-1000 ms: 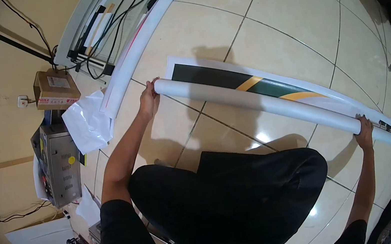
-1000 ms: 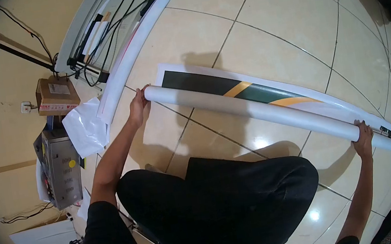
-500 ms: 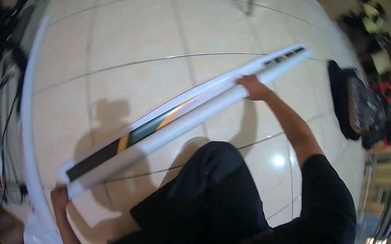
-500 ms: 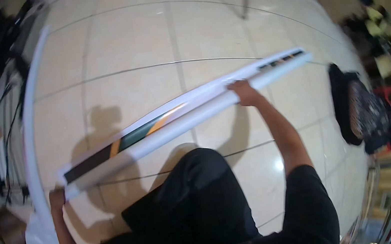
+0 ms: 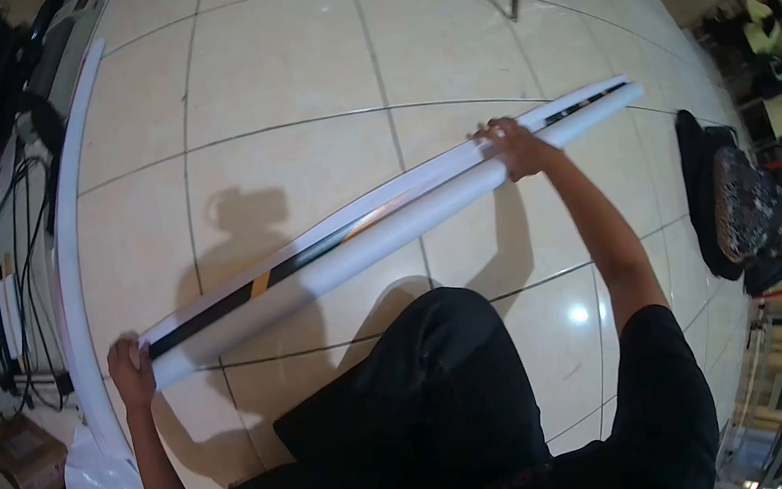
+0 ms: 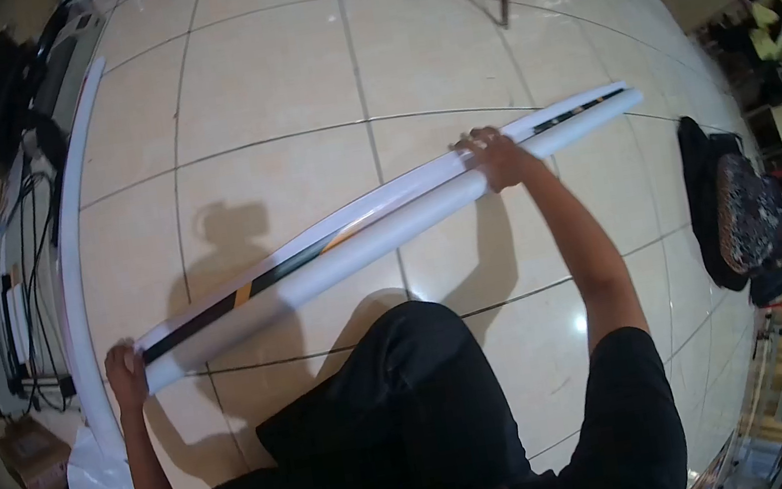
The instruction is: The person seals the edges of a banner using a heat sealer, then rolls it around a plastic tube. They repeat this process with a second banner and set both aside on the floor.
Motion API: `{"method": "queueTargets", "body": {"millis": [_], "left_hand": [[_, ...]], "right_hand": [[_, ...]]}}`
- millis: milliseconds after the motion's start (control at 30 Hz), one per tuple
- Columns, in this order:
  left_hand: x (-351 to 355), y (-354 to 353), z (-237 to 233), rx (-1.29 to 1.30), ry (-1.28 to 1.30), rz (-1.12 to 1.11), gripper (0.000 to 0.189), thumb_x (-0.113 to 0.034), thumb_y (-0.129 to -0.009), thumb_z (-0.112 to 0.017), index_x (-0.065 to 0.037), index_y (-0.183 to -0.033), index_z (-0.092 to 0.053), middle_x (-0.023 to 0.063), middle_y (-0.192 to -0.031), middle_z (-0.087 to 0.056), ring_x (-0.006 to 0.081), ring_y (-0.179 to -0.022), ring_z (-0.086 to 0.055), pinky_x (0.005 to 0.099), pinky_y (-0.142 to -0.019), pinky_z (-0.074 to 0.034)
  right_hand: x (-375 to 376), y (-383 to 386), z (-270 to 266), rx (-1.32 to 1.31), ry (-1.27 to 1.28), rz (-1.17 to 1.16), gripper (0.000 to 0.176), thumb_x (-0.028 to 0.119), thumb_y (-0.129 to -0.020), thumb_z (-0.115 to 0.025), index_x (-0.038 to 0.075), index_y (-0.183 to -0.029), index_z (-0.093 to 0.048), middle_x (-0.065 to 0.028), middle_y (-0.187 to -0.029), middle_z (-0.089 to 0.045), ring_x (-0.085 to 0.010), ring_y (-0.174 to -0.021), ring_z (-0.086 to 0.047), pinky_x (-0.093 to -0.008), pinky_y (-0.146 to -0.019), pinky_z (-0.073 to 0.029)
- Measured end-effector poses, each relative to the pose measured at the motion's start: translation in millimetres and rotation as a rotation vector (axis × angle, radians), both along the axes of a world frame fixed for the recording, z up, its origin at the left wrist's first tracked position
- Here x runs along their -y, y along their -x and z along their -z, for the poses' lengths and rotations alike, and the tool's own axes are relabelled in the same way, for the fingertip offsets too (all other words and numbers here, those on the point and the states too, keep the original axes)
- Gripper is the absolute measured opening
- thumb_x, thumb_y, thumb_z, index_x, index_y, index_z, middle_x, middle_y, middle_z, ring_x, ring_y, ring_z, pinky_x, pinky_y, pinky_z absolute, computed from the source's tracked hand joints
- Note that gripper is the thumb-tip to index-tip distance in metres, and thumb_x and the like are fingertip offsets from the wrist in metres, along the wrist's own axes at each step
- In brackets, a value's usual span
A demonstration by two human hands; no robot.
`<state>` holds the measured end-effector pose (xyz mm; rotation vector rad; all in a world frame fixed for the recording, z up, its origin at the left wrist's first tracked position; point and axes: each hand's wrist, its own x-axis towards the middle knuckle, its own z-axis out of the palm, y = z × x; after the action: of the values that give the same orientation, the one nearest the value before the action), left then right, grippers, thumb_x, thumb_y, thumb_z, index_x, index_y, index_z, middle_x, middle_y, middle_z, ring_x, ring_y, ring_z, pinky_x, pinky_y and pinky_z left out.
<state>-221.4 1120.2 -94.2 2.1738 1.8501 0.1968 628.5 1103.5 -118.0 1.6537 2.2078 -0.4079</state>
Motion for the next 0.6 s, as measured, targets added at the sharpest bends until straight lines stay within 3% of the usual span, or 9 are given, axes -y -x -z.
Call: {"method": "queueTargets", "body": {"millis": [33, 100, 167, 300, 367, 400, 433, 533, 600], "left_hand": [[3, -13, -8, -0.02, -0.158, -0.022, 0.04, -0.011, -0.076, -0.073, 0.002, -0.112, -0.061, 0.0237, -0.123, -0.058, 0.0408, -0.116, -0.054, 0.046, -0.101, -0.042], [0, -57, -50, 0.176, -0.127, 0.154, 0.053, -0.022, -0.072, -0.079, 0.001, -0.116, -0.06, 0.0229, -0.126, -0.058, 0.042, -0.12, -0.051, 0.0489, -0.105, -0.039], [1, -94, -64, 0.047, -0.004, 0.257, 0.071, -0.03, -0.066, -0.084, -0.001, -0.124, -0.058, 0.0227, -0.136, -0.052, 0.0419, -0.131, -0.044, 0.0504, -0.111, -0.033], [-11, -133, -38, -0.11, 0.119, 0.259, 0.092, -0.037, -0.063, -0.086, -0.006, -0.14, -0.047, 0.0209, -0.149, -0.039, 0.0384, -0.142, -0.03, 0.0504, -0.117, -0.024], [-33, -132, -29, -0.118, 0.122, 0.231, 0.098, -0.038, -0.061, -0.087, -0.007, -0.143, -0.044, 0.0197, -0.151, -0.036, 0.0371, -0.144, -0.028, 0.0506, -0.118, -0.022], [-48, -128, -28, -0.107, 0.13, 0.285, 0.102, -0.041, -0.059, -0.089, -0.007, -0.144, -0.042, 0.0193, -0.152, -0.036, 0.0368, -0.145, -0.027, 0.0515, -0.118, -0.022], [-64, -126, -27, -0.094, 0.133, 0.34, 0.107, -0.044, -0.057, -0.09, -0.008, -0.145, -0.041, 0.0189, -0.152, -0.036, 0.0365, -0.145, -0.026, 0.0524, -0.118, -0.021], [-97, -125, -15, -0.196, 0.023, 0.284, 0.107, -0.046, -0.055, -0.09, -0.009, -0.143, -0.044, 0.0192, -0.149, -0.04, 0.0361, -0.141, -0.033, 0.0486, -0.117, -0.027], [-115, -124, -14, -0.076, 0.069, 0.27, 0.104, -0.046, -0.056, -0.09, -0.009, -0.142, -0.045, 0.0194, -0.146, -0.043, 0.036, -0.138, -0.038, 0.0458, -0.114, -0.032]], "right_hand": [[-12, 7, -24, 0.021, 0.022, -0.038, 0.11, 0.021, -0.046, -0.093, 0.021, -0.143, -0.043, -0.0169, -0.151, -0.034, -0.0423, -0.141, -0.026, -0.0535, -0.114, -0.029], [-32, 3, -43, 0.068, 0.012, 0.103, 0.109, 0.027, -0.048, -0.092, 0.023, -0.145, -0.043, -0.0137, -0.157, -0.028, -0.0413, -0.142, -0.026, -0.0541, -0.115, -0.027], [-47, -19, -41, -0.024, -0.053, 0.151, 0.095, 0.027, -0.057, -0.089, 0.023, -0.143, -0.048, -0.0121, -0.157, -0.03, -0.0385, -0.141, -0.029, -0.0513, -0.115, -0.03], [-70, -40, -23, -0.122, -0.07, 0.224, 0.081, 0.018, -0.068, -0.082, 0.019, -0.142, -0.05, -0.0135, -0.15, -0.042, -0.0341, -0.14, -0.035, -0.0452, -0.115, -0.032], [-76, -44, -7, -0.23, 0.186, 0.159, 0.085, 0.02, -0.066, -0.084, 0.017, -0.143, -0.048, -0.0138, -0.149, -0.042, -0.035, -0.141, -0.034, -0.0436, -0.116, -0.032], [-66, -22, -23, -0.083, 0.122, 0.16, 0.093, 0.021, -0.065, -0.084, 0.022, -0.147, -0.04, -0.0142, -0.152, -0.038, -0.0357, -0.141, -0.033, -0.0537, -0.114, -0.031], [-62, -11, -19, -0.084, 0.118, 0.15, 0.093, 0.021, -0.065, -0.084, 0.022, -0.147, -0.04, -0.0142, -0.152, -0.038, -0.0357, -0.141, -0.033, -0.0537, -0.114, -0.031], [-69, 5, 6, 0.08, -0.211, 0.263, 0.104, 0.02, -0.065, -0.085, 0.026, -0.152, -0.027, -0.0143, -0.153, -0.036, -0.0376, -0.141, -0.033, -0.066, -0.108, -0.031], [-88, 1, 13, 0.082, -0.238, 0.254, 0.099, 0.019, -0.066, -0.084, 0.025, -0.149, -0.031, -0.0151, -0.15, -0.039, -0.0381, -0.139, -0.036, -0.0637, -0.108, -0.033]]}}
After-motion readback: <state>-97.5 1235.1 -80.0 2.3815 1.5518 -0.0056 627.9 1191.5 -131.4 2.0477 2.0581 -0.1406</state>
